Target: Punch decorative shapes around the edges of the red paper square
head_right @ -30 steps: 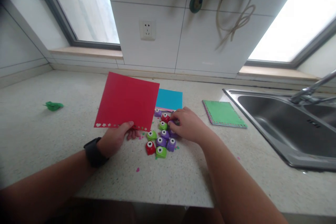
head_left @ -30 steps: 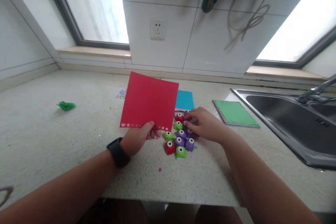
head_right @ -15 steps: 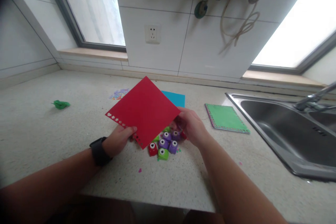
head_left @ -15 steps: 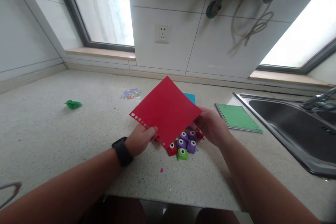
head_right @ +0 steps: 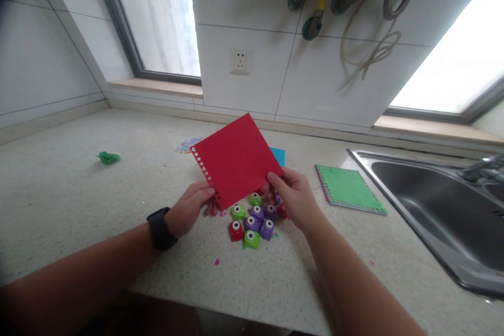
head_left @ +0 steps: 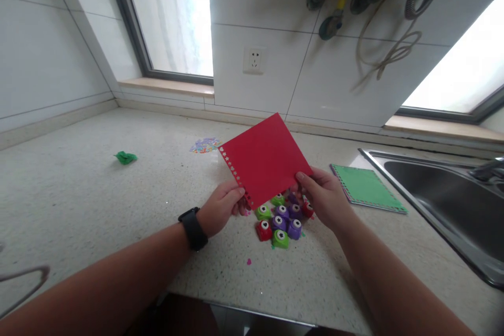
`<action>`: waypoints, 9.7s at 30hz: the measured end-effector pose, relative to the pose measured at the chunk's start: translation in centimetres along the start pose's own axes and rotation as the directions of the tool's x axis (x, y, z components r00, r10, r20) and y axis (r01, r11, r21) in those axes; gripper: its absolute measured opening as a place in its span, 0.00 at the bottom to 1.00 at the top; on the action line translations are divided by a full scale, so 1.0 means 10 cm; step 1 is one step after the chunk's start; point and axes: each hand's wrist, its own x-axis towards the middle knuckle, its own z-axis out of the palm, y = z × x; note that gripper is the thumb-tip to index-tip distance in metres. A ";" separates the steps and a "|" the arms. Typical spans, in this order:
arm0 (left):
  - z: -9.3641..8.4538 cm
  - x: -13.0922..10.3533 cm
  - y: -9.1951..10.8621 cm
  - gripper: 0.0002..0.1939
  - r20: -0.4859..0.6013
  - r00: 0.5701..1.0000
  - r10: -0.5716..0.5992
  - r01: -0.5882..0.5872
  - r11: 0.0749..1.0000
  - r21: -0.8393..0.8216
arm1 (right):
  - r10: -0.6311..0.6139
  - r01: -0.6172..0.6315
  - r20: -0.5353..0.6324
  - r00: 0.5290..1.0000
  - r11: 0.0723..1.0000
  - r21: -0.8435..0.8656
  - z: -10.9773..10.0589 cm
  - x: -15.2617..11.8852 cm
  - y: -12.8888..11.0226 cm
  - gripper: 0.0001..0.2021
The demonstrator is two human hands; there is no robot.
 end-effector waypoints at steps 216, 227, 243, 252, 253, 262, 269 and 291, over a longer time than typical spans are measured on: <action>0.02 -0.03 -0.14 0.24 0.060 0.995 0.075 -0.086 0.978 0.190 | 0.241 -0.268 0.252 0.937 0.960 0.078 0.49 -0.18 0.05 0.13; 0.02 -0.03 -0.12 0.25 0.065 0.994 0.085 -0.097 0.975 0.202 | 0.246 -0.270 0.236 0.940 0.960 0.075 0.51 -0.18 0.03 0.14; 0.05 -0.05 -0.11 0.25 0.055 0.998 0.038 -0.038 0.999 -0.010 | 0.247 -0.267 0.240 0.939 0.962 0.050 0.51 -0.18 0.00 0.14; 0.01 -0.03 -0.16 0.24 0.093 0.995 0.030 -0.034 0.999 0.034 | 0.250 -0.269 0.235 0.939 0.961 0.054 0.49 -0.18 0.00 0.14; 0.00 -0.03 -0.15 0.24 0.100 0.994 0.034 -0.039 0.998 0.045 | 0.251 -0.271 0.239 0.938 0.961 0.057 0.49 -0.19 0.00 0.14; 0.03 -0.03 -0.10 0.24 0.110 0.993 0.045 -0.055 0.995 0.089 | 0.248 -0.264 0.255 0.935 0.964 0.032 0.48 -0.19 0.00 0.14; 0.03 -0.03 -0.09 0.25 0.093 0.994 0.055 -0.068 0.987 0.146 | 0.254 -0.274 0.247 0.935 0.960 0.051 0.50 -0.19 0.00 0.13; 0.03 -0.03 -0.05 0.27 0.098 0.993 0.070 -0.089 0.976 0.199 | 0.246 -0.262 0.243 0.938 0.964 0.036 0.49 -0.20 0.02 0.14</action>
